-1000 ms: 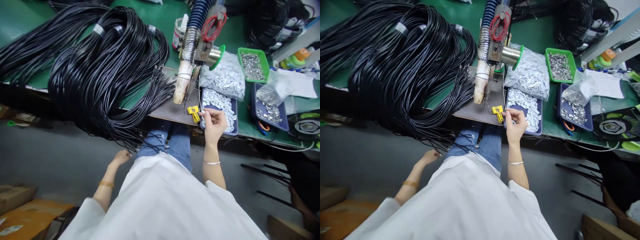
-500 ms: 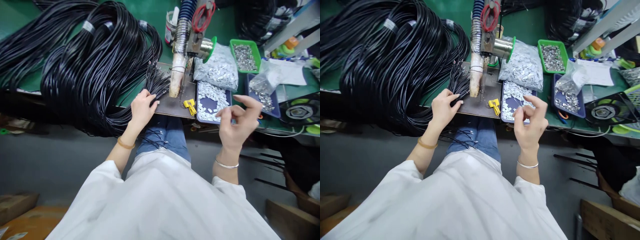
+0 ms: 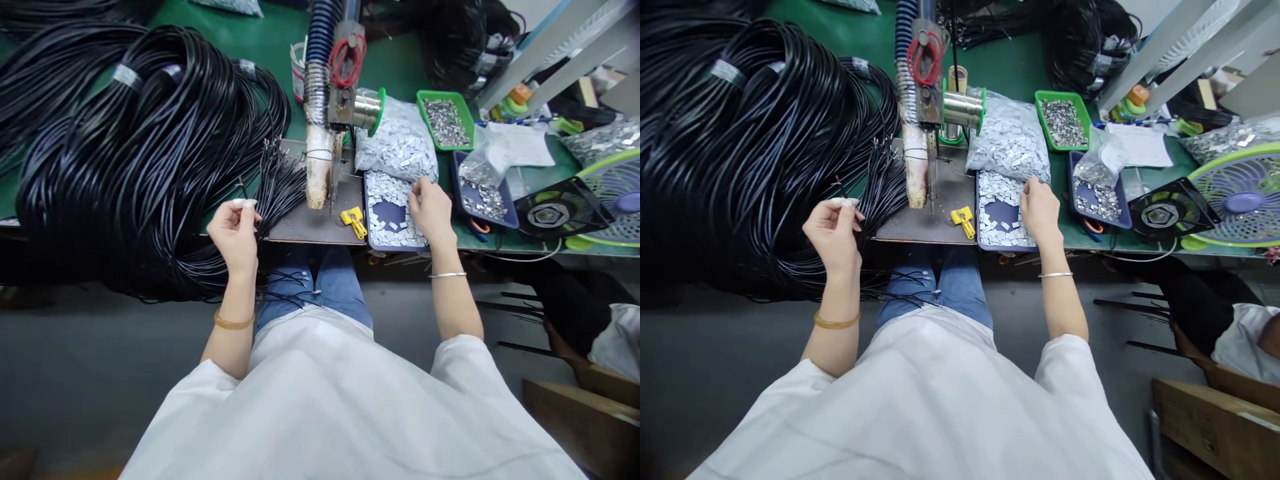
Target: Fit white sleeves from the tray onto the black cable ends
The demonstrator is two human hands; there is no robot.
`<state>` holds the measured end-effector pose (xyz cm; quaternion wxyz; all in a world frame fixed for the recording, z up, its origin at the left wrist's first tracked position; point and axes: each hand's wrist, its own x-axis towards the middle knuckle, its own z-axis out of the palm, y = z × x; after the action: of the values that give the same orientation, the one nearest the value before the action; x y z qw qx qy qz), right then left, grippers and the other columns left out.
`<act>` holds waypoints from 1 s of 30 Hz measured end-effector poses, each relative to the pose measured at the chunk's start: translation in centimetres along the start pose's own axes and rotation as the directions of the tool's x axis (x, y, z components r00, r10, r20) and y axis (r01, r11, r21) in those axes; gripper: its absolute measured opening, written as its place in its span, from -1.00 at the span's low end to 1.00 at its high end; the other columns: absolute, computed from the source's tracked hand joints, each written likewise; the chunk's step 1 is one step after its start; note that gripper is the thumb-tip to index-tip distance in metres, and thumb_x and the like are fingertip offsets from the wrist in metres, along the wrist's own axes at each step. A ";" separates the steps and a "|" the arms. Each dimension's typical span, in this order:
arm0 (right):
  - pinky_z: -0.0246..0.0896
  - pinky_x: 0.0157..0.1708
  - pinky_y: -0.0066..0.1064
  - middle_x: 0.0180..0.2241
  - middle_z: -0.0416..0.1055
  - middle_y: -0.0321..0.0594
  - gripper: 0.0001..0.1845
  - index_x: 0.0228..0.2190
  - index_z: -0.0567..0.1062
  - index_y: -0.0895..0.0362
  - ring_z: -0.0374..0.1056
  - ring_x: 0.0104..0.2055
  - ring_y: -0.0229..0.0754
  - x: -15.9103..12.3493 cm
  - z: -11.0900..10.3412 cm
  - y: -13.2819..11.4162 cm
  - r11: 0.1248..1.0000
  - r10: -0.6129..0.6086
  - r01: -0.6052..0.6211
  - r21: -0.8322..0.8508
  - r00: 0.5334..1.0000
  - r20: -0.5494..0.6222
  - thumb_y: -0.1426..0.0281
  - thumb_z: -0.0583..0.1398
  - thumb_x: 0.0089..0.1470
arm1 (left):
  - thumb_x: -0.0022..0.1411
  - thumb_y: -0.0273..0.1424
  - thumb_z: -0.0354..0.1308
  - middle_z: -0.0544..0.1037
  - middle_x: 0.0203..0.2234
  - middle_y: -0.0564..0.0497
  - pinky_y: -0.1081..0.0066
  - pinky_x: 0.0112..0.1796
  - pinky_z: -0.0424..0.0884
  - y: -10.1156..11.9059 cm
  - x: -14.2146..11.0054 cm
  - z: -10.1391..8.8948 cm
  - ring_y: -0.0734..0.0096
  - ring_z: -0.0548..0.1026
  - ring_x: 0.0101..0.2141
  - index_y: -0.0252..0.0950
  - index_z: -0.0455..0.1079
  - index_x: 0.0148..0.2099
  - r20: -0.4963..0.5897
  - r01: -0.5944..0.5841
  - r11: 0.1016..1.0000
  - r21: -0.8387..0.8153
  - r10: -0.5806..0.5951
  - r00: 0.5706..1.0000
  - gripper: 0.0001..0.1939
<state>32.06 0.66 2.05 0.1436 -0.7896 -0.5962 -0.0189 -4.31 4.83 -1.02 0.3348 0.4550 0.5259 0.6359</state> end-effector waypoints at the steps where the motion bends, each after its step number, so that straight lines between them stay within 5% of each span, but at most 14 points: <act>1: 0.24 -0.08 -0.11 -0.21 0.47 0.00 -0.86 -0.24 0.36 0.10 0.35 -0.12 0.06 0.7 0.3 0.0 0.999 -0.031 0.030 0.041 0.999 0.025 0.37 0.06 0.14 | 0.17 -0.39 0.25 0.57 -0.45 0.04 0.54 -0.51 0.30 0.4 -0.4 -0.1 0.59 0.43 -0.53 -0.30 0.43 -0.36 0.012 -0.008 1.000 -0.026 0.008 1.000 -0.90; 3: 0.23 -0.04 -0.12 -0.16 0.49 0.00 -0.92 -0.30 0.35 0.08 0.36 -0.08 0.06 1.5 0.8 0.1 0.986 -0.100 0.088 0.143 0.992 0.078 0.38 0.08 0.12 | 0.14 -0.36 0.29 0.59 -0.42 0.03 0.51 -0.41 0.40 1.3 -1.4 -0.7 0.57 0.44 -0.50 -0.30 0.46 -0.35 0.146 -0.029 0.998 -0.058 0.037 0.989 -0.88; 5: 0.22 -0.02 -0.15 -0.05 0.50 -0.01 -0.98 -0.36 0.33 0.07 0.37 -0.01 0.04 1.6 0.8 0.3 0.958 -0.164 0.132 0.255 0.981 0.106 0.39 0.10 0.10 | 0.12 -0.35 0.33 0.60 -0.42 0.01 0.48 -0.35 0.44 2.4 -2.4 -1.2 0.50 0.49 -0.45 -0.30 0.52 -0.34 0.460 -0.017 0.999 -0.040 0.033 0.887 -0.88; 6: 0.23 -0.03 -0.18 -0.01 0.50 -0.01 -0.97 -0.37 0.32 0.06 0.38 0.02 0.03 1.3 0.7 0.4 0.939 -0.188 0.145 0.310 0.976 0.113 0.37 0.11 0.10 | 0.11 -0.36 0.34 0.60 -0.44 0.00 0.48 -0.35 0.43 3.0 -2.8 -1.4 0.46 0.51 -0.43 -0.31 0.54 -0.35 0.651 -0.009 1.000 -0.009 0.013 0.759 -0.88; 8: 0.24 -0.12 -0.25 0.03 0.50 -0.04 -0.91 -0.38 0.32 0.06 0.40 0.01 -0.01 0.2 0.2 0.4 0.900 -0.225 0.154 0.407 0.966 0.131 0.33 0.13 0.12 | 0.14 -0.37 0.32 0.60 -0.48 -0.02 0.49 -0.36 0.40 3.7 -3.3 -1.6 0.45 0.51 -0.44 -0.31 0.57 -0.38 0.936 -0.042 0.997 0.071 -0.052 0.349 -0.89; 10: 0.23 -0.25 -0.34 0.01 0.53 -0.07 -0.86 -0.38 0.33 0.07 0.44 -0.10 -0.08 -1.3 -0.6 0.3 0.874 -0.234 0.138 0.465 0.960 0.155 0.28 0.15 0.15 | 0.18 -0.37 0.29 0.59 -0.51 -0.03 0.50 -0.39 0.37 3.9 -3.6 -1.2 0.47 0.47 -0.48 -0.32 0.59 -0.38 0.994 -0.036 0.994 0.107 -0.108 -0.023 -0.86; 11: 0.22 -0.29 -0.36 0.00 0.54 -0.08 -0.84 -0.38 0.33 0.08 0.45 -0.14 -0.12 -2.1 -0.9 0.2 0.864 -0.227 0.130 0.486 0.963 0.148 0.26 0.15 0.16 | 0.18 -0.36 0.29 0.58 -0.53 -0.04 0.50 -0.42 0.37 3.8 -3.7 -1.0 0.48 0.46 -0.51 -0.33 0.60 -0.38 0.983 0.011 0.993 0.121 -0.118 -0.143 -0.85; 13: 0.25 -0.26 -0.37 -0.05 0.56 -0.12 -0.83 -0.36 0.35 0.08 0.46 -0.15 -0.15 -3.6 -1.7 -0.2 0.842 -0.184 0.126 0.525 0.981 0.060 0.24 0.16 0.19 | 0.13 -0.33 0.33 0.57 -0.56 -0.05 0.51 -0.48 0.38 3.5 -4.1 -0.3 0.48 0.46 -0.55 -0.35 0.59 -0.37 0.954 0.165 0.968 0.187 -0.138 -0.266 -0.83; 15: 0.29 -0.19 -0.34 -0.18 0.57 -0.18 -0.82 -0.33 0.37 0.06 0.47 -0.14 -0.15 -4.9 -2.3 -0.6 0.828 -0.097 0.131 0.545 0.991 -0.092 0.22 0.15 0.21 | 0.06 -0.31 0.38 0.55 -0.59 -0.04 0.52 -0.54 0.38 3.2 -4.8 0.4 0.49 0.46 -0.60 -0.37 0.56 -0.37 0.944 0.331 0.897 0.292 -0.213 -0.253 -0.80; 16: 0.30 -0.18 -0.34 -0.26 0.54 -0.22 -0.82 -0.33 0.38 0.06 0.48 -0.19 -0.17 -5.5 -2.6 -0.9 0.835 -0.050 0.129 0.534 0.986 -0.161 0.21 0.15 0.21 | 0.04 -0.30 0.40 0.53 -0.60 -0.02 0.53 -0.58 0.37 3.0 -5.2 0.7 0.51 0.44 -0.63 -0.38 0.54 -0.37 0.945 0.407 0.854 0.324 -0.267 -0.190 -0.78; 20: 0.25 -0.32 -0.37 -0.45 0.42 -0.33 -0.86 -0.39 0.39 0.05 0.36 -0.42 -0.23 -7.0 -2.9 -2.0 0.927 -0.031 0.102 0.362 0.980 -0.197 0.28 0.19 0.18 | -0.01 -0.29 0.44 0.53 -0.57 0.06 0.62 -0.70 0.18 2.0 -6.9 1.4 0.66 0.31 -0.70 -0.35 0.47 -0.28 0.845 0.666 0.740 0.094 -0.413 0.340 -0.69; 22: 0.21 -0.32 -0.37 -0.43 0.43 -0.30 -0.90 -0.42 0.39 0.05 0.36 -0.39 -0.22 -7.3 -2.5 -2.5 0.951 -0.113 0.137 0.276 0.988 -0.103 0.36 0.19 0.15 | -0.01 -0.28 0.42 0.54 -0.54 0.07 0.61 -0.73 0.07 1.5 -7.3 1.5 0.70 0.25 -0.73 -0.32 0.47 -0.20 0.727 0.708 0.703 -0.070 -0.450 0.518 -0.65; 24: 0.16 -0.33 -0.36 -0.39 0.44 -0.26 -0.90 -0.44 0.38 0.06 0.36 -0.34 -0.19 -7.2 -2.0 -2.9 0.967 -0.169 0.168 0.190 0.986 -0.013 0.43 0.18 0.12 | 0.01 -0.27 0.40 0.53 -0.56 0.09 0.60 -0.74 -0.01 1.3 -7.5 1.5 0.70 0.21 -0.75 -0.29 0.47 -0.14 0.656 0.731 0.667 -0.144 -0.489 0.575 -0.63; 30: -0.05 -0.44 -0.32 -0.43 0.42 -0.24 -0.84 -0.49 0.32 0.04 0.26 -0.40 -0.17 -5.9 -0.5 -3.5 0.985 -0.167 0.167 0.035 0.986 0.014 0.53 0.16 0.02 | 0.04 -0.27 0.36 0.43 -0.67 0.14 0.56 -0.71 -0.14 1.9 -6.8 2.1 0.72 0.11 -0.76 -0.30 0.50 -0.19 0.683 0.763 0.627 -0.158 -0.489 0.543 -0.69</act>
<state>27.15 -4.11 2.04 0.1499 -0.7344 -0.6618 -0.0141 0.18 -1.01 -0.63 0.7812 0.3105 0.3690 0.3964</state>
